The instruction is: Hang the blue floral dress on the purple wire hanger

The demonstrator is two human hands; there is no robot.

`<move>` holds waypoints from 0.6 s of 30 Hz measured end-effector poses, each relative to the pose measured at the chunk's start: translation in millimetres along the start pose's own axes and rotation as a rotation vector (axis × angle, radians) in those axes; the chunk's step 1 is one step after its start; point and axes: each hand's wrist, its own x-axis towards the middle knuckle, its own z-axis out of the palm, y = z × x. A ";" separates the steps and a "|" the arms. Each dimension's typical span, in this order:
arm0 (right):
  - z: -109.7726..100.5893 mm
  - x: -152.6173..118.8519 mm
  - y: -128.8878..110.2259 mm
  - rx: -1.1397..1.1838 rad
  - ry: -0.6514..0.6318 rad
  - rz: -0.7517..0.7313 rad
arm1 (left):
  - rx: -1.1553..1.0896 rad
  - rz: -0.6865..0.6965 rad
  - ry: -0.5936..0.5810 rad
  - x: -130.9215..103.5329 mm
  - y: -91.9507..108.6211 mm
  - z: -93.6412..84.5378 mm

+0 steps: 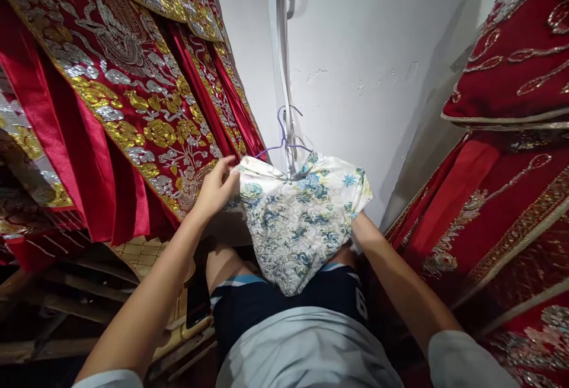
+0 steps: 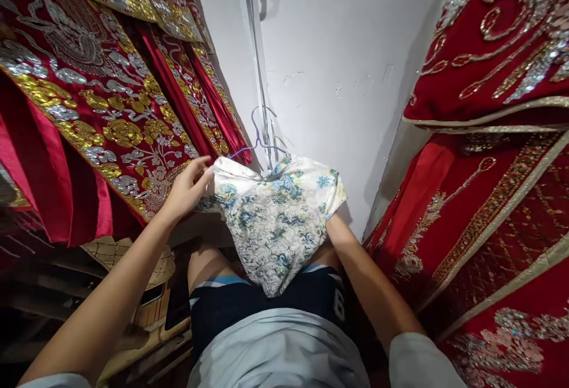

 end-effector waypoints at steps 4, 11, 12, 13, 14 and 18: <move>-3.9 35.0 -35.5 0.221 0.005 -0.011 | 0.076 -0.046 -0.043 -17.6 3.4 -1.0; 57.6 81.2 -101.3 0.394 -0.006 -0.163 | 0.147 -0.023 0.016 11.8 16.6 7.1; 67.7 76.7 -107.2 0.388 -0.044 -0.190 | 0.118 -0.025 0.017 16.3 16.5 9.2; 76.5 67.8 -111.9 0.367 -0.094 -0.211 | 0.082 -0.024 0.018 19.1 15.6 11.9; 83.7 54.4 -115.7 0.327 -0.167 -0.226 | 0.052 -0.021 0.022 20.0 14.2 15.0; 92.9 -19.2 -130.7 -0.043 -0.821 -0.147 | -0.046 -0.056 0.158 4.8 5.8 32.7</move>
